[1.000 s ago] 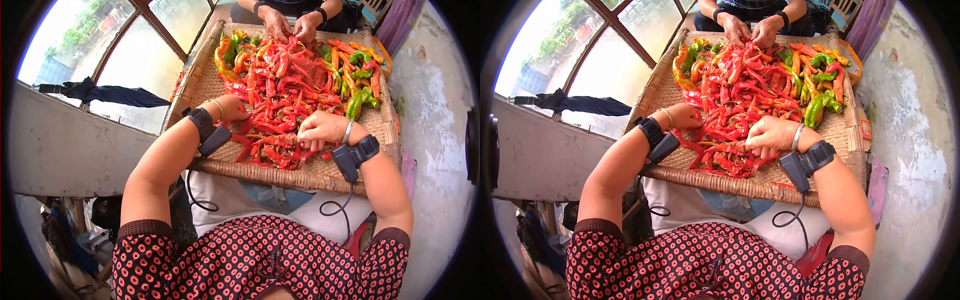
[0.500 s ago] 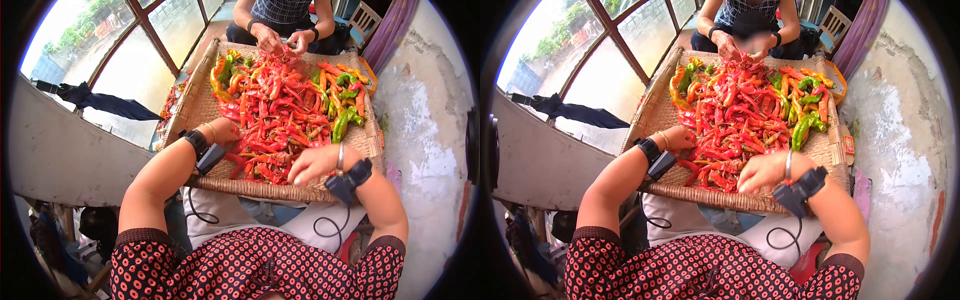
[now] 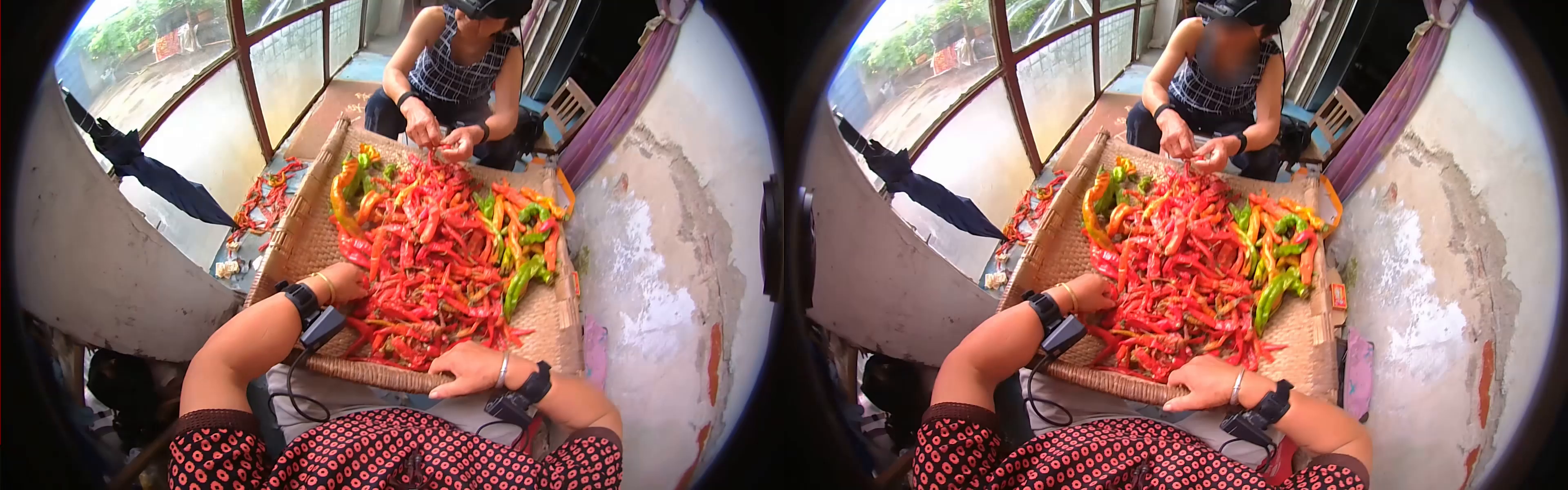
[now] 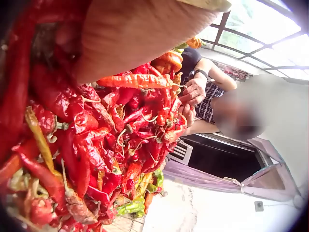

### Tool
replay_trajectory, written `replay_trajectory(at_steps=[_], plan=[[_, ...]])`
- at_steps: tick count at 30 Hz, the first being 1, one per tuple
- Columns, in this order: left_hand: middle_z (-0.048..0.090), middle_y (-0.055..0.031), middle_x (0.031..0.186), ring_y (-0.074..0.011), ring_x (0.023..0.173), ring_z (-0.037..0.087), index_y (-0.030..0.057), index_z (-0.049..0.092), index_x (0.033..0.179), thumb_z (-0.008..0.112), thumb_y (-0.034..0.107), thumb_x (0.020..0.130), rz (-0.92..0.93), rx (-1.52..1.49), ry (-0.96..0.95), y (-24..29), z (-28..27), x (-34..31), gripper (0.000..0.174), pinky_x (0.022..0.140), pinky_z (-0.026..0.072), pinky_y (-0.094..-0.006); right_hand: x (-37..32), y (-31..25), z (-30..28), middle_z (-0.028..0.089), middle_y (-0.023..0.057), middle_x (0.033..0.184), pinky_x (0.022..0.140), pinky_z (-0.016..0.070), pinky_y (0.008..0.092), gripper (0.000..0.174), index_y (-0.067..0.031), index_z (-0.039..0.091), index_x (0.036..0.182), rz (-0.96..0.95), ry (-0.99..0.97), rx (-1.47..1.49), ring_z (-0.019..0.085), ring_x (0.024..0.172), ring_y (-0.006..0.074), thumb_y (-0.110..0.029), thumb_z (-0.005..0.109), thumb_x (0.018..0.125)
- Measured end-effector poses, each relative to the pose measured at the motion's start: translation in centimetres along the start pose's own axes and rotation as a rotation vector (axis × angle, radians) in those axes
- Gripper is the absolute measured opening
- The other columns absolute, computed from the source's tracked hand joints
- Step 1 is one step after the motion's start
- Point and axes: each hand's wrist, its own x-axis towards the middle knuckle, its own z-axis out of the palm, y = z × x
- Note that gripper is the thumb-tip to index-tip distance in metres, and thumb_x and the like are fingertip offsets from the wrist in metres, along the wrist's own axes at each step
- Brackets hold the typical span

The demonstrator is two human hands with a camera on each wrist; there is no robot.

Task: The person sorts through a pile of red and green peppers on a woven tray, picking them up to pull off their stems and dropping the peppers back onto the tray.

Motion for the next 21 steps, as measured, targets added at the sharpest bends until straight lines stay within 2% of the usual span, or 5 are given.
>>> replay_trajectory(at_steps=[7,16,18,19,21], plan=[[0.059,-0.0094,0.060,-0.0182,0.047,0.059,0.0005,0.060,0.077,0.056,0.025,0.076,-0.266,-0.286,-0.127,1.2,-2.6,-0.9,0.025,0.042,0.0486,-0.0294,0.5,0.3,-0.9,0.060,0.0144,0.074,0.063,0.0441,0.0351,0.042,-0.0046,0.061,0.091,-0.024,-0.044,0.050,0.059,0.071,0.0278,-0.043,0.057,0.075],[0.059,-0.0082,0.060,-0.0180,0.045,0.057,0.0016,0.061,0.081,0.055,0.024,0.077,-0.240,-0.251,-0.185,1.5,-1.9,-0.4,0.023,0.040,0.0480,-0.0295,0.6,1.9,-1.2,0.063,0.0113,0.081,0.069,0.0442,0.0348,0.037,-0.0055,0.062,0.092,-0.038,-0.123,0.287,0.059,0.077,0.0247,-0.039,0.054,0.079],[0.059,-0.0080,0.060,-0.0179,0.047,0.058,0.0021,0.061,0.080,0.054,0.024,0.077,-0.213,-0.220,-0.168,1.2,-1.8,-0.4,0.023,0.040,0.0478,-0.0294,0.8,2.2,-1.5,0.063,0.0111,0.083,0.071,0.0443,0.0343,0.034,-0.0054,0.062,0.092,0.198,-0.230,0.514,0.060,0.078,0.0239,-0.036,0.055,0.079],[0.059,-0.0084,0.060,-0.0187,0.050,0.059,0.0031,0.061,0.080,0.055,0.024,0.077,-0.183,-0.197,-0.168,1.2,-1.8,-0.4,0.023,0.044,0.0481,-0.0301,1.0,2.0,-1.7,0.063,0.0111,0.083,0.071,0.0443,0.0343,0.034,-0.0054,0.062,0.092,0.197,-0.227,0.514,0.060,0.078,0.0239,-0.036,0.055,0.079],[0.060,-0.0088,0.061,-0.0195,0.054,0.060,0.0040,0.062,0.079,0.055,0.025,0.076,-0.149,-0.175,-0.170,1.1,-1.4,-0.3,0.022,0.047,0.0484,-0.0307,1.0,1.2,-2.2,0.063,0.0110,0.084,0.072,0.0446,0.0339,0.032,-0.0050,0.061,0.093,-0.021,0.046,0.217,0.060,0.079,0.0234,-0.033,0.055,0.079]])
